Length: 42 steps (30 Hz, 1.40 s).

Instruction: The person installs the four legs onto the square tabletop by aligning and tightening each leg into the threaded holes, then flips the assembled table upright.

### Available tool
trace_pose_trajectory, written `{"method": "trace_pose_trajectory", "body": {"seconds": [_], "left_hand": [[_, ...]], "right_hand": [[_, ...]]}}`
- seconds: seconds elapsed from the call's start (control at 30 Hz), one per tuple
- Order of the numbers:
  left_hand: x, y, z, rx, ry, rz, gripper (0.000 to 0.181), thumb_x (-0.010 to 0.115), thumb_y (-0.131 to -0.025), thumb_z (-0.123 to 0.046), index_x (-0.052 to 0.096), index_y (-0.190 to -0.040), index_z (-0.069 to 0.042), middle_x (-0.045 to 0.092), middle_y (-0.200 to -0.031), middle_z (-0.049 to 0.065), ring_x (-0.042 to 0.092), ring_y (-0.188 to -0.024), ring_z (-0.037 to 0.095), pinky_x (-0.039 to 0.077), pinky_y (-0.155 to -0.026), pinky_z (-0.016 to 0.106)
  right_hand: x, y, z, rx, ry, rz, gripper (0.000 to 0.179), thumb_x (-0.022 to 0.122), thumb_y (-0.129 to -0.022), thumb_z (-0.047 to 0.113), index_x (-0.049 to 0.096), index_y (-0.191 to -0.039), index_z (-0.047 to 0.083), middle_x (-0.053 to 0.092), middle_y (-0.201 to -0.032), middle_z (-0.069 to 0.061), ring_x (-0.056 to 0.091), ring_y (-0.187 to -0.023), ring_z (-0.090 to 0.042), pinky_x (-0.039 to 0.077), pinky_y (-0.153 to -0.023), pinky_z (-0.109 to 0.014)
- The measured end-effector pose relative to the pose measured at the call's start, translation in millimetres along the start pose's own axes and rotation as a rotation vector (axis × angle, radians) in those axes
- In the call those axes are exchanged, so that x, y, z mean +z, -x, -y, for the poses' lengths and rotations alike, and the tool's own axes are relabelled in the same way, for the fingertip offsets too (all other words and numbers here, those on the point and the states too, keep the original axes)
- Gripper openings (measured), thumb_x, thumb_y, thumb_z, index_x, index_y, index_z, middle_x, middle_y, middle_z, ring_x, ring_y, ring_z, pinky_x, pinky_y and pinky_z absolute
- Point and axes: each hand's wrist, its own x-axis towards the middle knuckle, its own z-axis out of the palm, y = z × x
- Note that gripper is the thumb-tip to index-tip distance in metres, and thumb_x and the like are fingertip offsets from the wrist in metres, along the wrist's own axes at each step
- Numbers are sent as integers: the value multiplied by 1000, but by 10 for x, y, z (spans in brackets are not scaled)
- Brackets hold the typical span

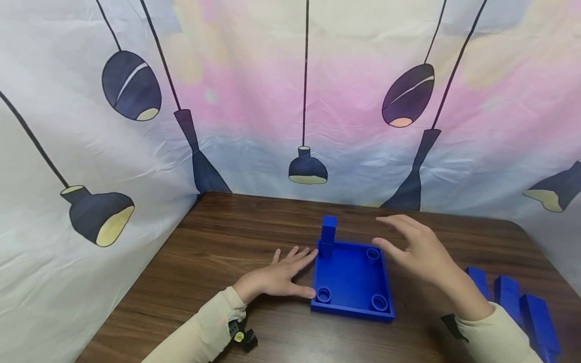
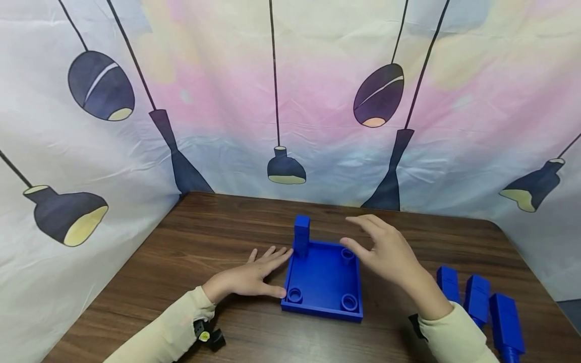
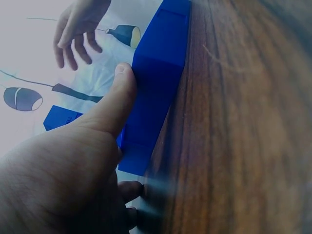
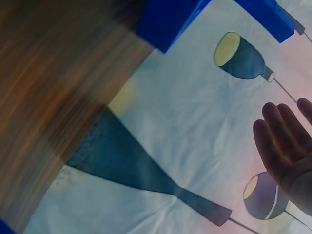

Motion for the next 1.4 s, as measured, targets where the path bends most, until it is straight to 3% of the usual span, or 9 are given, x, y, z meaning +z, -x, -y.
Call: {"method": "trace_pose_trajectory", "body": {"seconds": [0.23, 0.47, 0.77, 1.0, 1.2, 1.4], "left_hand": [[-22, 0, -14, 10, 1, -3, 100, 63, -97, -69, 10, -172, -30, 8, -177, 6, -6, -162, 34, -11, -120, 72], [-1, -5, 0, 5, -12, 3, 99, 61, -96, -71, 9, -172, -31, 8, -177, 5, -6, -162, 32, -11, -120, 71], [16, 14, 16, 33, 7, -5, 103, 60, -94, -76, 11, -172, -29, 10, -177, 11, -4, -162, 38, -9, -119, 74], [14, 12, 7, 7, -2, 1, 98, 64, -97, -67, 11, -172, -30, 10, -177, 7, -5, -162, 34, -8, -120, 72], [13, 25, -13, 6, 8, 4, 97, 65, -98, -64, 12, -172, -30, 10, -177, 7, -4, -162, 35, -8, -120, 73], [3, 31, -19, 5, 0, -1, 97, 65, -98, -65, 12, -172, -30, 10, -177, 6, -5, -162, 34, -8, -120, 72]], "right_hand": [[-134, 113, -134, 37, 76, 27, 47, 83, -94, 24, 69, -136, 10, 70, -129, -11, 72, -107, -35, 58, -81, -57], [-296, 280, -302, 147, 179, 60, 51, 80, -96, 35, 67, -138, 8, 66, -133, -19, 67, -113, -46, 54, -81, -65], [-449, 496, -558, 328, 251, 283, 76, 68, -100, 57, 55, -150, 1, 52, -144, -31, 57, -122, -57, 50, -83, -73], [-513, 627, -736, 364, 282, 358, 81, 71, -98, 57, 53, -150, -3, 44, -147, -37, 43, -128, -64, 41, -88, -82], [-563, 713, -826, 394, 302, 404, 83, 70, -99, 57, 51, -149, -6, 44, -143, -42, 50, -120, -68, 45, -84, -78], [-584, 781, -890, 419, 286, 437, 86, 69, -99, 57, 49, -149, -9, 44, -139, -44, 67, -98, -54, 52, -73, -69]]}}
